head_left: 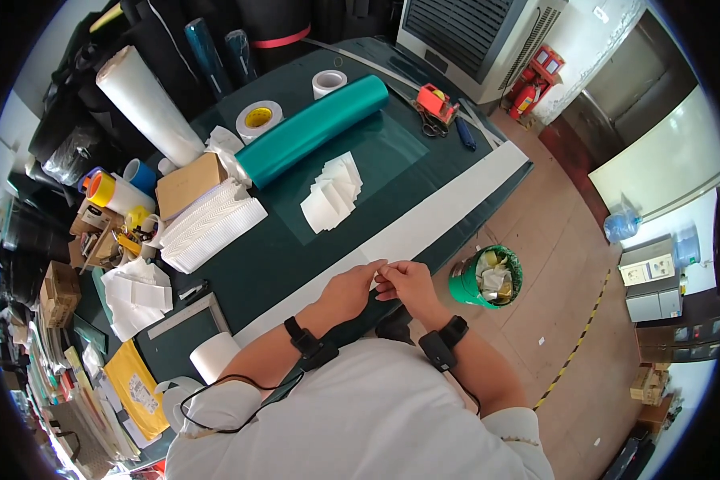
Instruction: The person folds a white paper strip by hand, measures it with a ruler, and cuts it using a utility knife. They then pick up a roll of white tape, place it onto the paper strip, and walk away with both items.
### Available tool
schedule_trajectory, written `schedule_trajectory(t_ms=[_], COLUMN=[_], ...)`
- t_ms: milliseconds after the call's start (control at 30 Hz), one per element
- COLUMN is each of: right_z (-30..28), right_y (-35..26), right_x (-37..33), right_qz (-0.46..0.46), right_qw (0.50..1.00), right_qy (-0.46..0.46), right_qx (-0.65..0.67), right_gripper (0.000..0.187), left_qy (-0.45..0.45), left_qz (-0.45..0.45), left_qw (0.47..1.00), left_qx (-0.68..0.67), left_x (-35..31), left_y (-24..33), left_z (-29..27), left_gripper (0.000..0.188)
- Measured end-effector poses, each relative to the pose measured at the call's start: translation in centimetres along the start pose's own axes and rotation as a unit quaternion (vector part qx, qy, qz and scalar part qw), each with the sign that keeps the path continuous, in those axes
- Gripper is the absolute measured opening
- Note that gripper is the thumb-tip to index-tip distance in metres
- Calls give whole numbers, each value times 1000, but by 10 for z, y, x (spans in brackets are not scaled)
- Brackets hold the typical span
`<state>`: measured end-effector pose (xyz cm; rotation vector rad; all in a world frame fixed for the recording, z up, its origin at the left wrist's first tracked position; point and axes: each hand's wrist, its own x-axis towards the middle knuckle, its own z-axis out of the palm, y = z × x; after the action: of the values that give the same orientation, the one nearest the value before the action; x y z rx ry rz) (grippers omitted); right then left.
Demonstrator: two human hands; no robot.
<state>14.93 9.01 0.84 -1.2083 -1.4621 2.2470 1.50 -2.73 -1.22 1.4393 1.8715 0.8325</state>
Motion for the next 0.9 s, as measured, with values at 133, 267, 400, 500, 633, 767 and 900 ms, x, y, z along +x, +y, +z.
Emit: schedule_trajectory(t_ms=[133,267,400,500,633,767,900], right_z=[1,1,-1,-1,3,1,-5], right_y=[-3,-2,2,5,6,8,15], right_x=[-2,0,2,3,3,4,7], right_qz=[7,-3,-32,-55,-88,-103,-109], right_qw=[1000,1000,999,998,995,992,988], right_qy=[1,5,0,-3,-10,-16,-18], right_qx=[4,24,25,2,-46,-74,-112], right_gripper=[23,24,23,21,18,17,17], left_qy=[38,88,116,45,157,159,115], left_qz=[35,69,66,-47,1,-58,-114], left_qw=[995,992,990,991,967,955,951], left_qx=[81,60,-50,-120,-203,-245,-265], left_x=[-1,-2,-3,-3,2,4,5], left_y=[-1,-5,3,9,-1,2,-10], left_z=[1,2,-8,-14,-1,-4,-6], left_gripper=[49,53,51,43,23,16,15])
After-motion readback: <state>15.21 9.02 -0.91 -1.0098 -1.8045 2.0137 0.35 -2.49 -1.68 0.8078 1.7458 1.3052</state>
